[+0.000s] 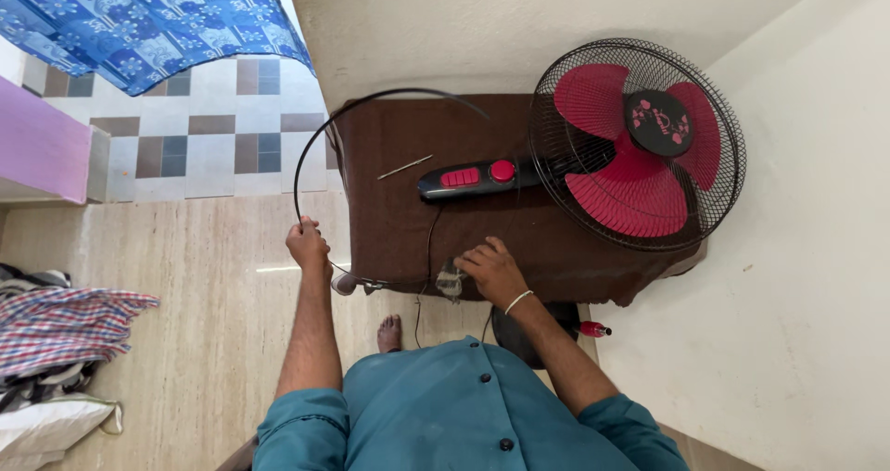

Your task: The person removes the front grill of a standing electric fan, then uses a screwdriver to detach the control panel and a rubber belt from the fan head. They wipe the fan blades and grill with a cloth. The fan remains partially disassembled on a brown-covered table.

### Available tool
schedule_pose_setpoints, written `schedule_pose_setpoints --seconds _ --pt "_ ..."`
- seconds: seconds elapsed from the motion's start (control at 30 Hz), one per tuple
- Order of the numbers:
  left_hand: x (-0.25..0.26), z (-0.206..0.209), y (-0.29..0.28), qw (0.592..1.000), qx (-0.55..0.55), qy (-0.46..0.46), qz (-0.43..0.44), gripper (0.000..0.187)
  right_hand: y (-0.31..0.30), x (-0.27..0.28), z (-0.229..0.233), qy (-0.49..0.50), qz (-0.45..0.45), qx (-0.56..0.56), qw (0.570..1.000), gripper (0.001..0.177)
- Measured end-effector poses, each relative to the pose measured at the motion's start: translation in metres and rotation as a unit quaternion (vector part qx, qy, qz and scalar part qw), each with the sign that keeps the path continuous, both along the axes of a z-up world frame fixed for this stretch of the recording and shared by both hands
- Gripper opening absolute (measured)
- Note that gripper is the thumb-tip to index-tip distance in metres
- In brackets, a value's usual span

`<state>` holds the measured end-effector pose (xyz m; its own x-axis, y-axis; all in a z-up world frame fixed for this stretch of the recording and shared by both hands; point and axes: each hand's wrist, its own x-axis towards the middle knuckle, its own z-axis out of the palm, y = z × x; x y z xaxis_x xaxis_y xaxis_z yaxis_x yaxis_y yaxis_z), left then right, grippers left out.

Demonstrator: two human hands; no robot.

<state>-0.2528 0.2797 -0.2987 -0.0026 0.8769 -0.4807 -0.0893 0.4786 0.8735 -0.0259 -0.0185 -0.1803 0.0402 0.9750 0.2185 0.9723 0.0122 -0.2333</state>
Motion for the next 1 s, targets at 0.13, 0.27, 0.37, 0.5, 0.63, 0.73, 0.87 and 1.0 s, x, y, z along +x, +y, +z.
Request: schedule_pose_setpoints --seconds 0.13,0.27,0.37,0.5,0.63,0.73,0.87,1.0 --pt "0.021 -0.002 -0.005 1.000 -0.018 -0.016 -0.019 0.032 0.005 0.018 -0.013 -0.023 -0.057 -0.018 0.998 0.038" --pt "0.047 -0.003 -0.012 0.994 -0.026 0.020 -0.104 0.032 0.006 0.032 -0.015 0.024 -0.126 -0.024 0.991 0.042" --pt "0.057 -0.006 -0.017 0.975 0.048 0.152 -0.154 0.033 0.001 0.038 -0.014 0.180 -0.187 0.027 0.965 0.051" --pt "0.057 -0.011 -0.022 0.914 0.119 0.319 -0.220 0.030 -0.006 0.042 -0.008 0.446 -0.272 0.112 0.845 0.041" --pt "0.053 -0.018 -0.027 0.902 0.082 0.350 -0.240 0.037 -0.010 0.035 0.007 0.439 -0.290 0.175 0.832 0.040" --pt "0.052 -0.021 -0.031 0.897 0.071 0.365 -0.238 0.054 -0.015 0.023 0.030 0.411 -0.291 0.152 0.851 0.053" --pt "0.051 -0.020 -0.036 0.887 0.055 0.390 -0.240 0.059 -0.018 0.007 0.062 0.402 -0.250 0.163 0.865 0.047" --pt "0.047 -0.018 -0.041 0.891 0.022 0.393 -0.226 0.064 -0.023 0.002 0.077 0.423 -0.208 0.179 0.863 0.044"
